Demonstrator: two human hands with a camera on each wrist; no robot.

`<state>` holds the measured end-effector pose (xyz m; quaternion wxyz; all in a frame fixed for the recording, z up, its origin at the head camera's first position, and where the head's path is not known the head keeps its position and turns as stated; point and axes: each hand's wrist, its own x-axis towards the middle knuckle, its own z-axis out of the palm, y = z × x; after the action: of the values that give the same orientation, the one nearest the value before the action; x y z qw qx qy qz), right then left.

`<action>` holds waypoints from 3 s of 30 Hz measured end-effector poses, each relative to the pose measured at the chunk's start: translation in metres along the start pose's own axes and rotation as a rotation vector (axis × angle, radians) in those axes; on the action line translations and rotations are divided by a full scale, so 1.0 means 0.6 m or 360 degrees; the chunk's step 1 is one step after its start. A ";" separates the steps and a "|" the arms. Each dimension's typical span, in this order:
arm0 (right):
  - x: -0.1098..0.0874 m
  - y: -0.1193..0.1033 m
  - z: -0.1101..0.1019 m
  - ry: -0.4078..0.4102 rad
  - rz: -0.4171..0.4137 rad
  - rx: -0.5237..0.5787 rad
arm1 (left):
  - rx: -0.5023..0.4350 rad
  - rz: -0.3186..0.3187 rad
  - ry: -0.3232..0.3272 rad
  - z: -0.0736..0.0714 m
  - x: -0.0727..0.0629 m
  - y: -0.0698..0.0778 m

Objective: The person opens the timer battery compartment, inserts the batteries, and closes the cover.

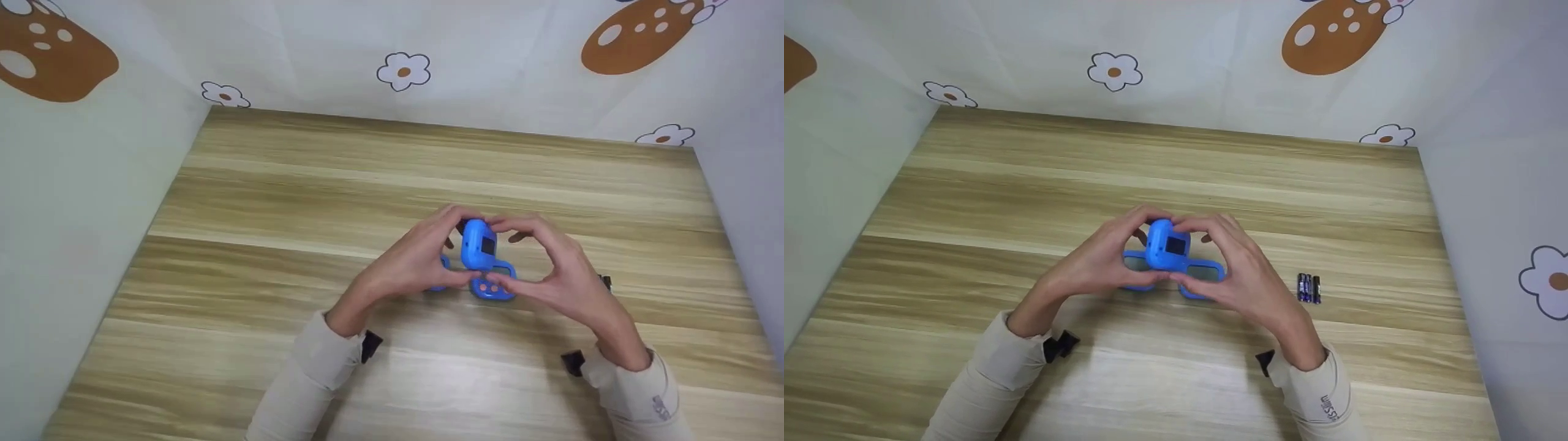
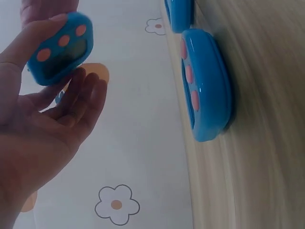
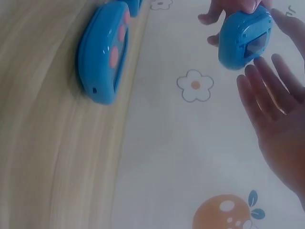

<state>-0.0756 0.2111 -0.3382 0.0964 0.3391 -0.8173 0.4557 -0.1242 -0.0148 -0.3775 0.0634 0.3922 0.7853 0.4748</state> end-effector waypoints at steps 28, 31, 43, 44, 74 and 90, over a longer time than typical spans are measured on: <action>-0.008 0.015 -0.016 -0.0002 0.0095 -0.0176 | -0.0536 -0.0062 -0.0156 -0.009 -0.002 -0.001; -0.008 0.015 -0.016 -0.0005 0.0089 -0.0181 | -0.0514 -0.0055 -0.0156 -0.007 0.000 -0.003; -0.001 0.001 -0.002 0.0177 0.0195 -0.0058 | -0.0288 -0.0293 0.0472 0.019 0.007 0.011; -0.001 0.000 0.000 0.0160 0.0198 -0.0045 | -0.0282 -0.0318 0.0511 0.023 0.008 0.013; -0.010 0.021 -0.010 0.0058 0.0213 0.0071 | -0.0756 -0.0188 0.0117 0.019 0.001 0.014; -0.008 0.010 0.008 0.0021 0.0021 0.0051 | -0.1681 -0.0567 0.0202 0.045 0.004 0.037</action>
<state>-0.0753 0.2113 -0.3472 0.0935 0.3322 -0.8115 0.4715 -0.1008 0.0111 -0.3736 0.2831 0.1390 0.4973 0.8082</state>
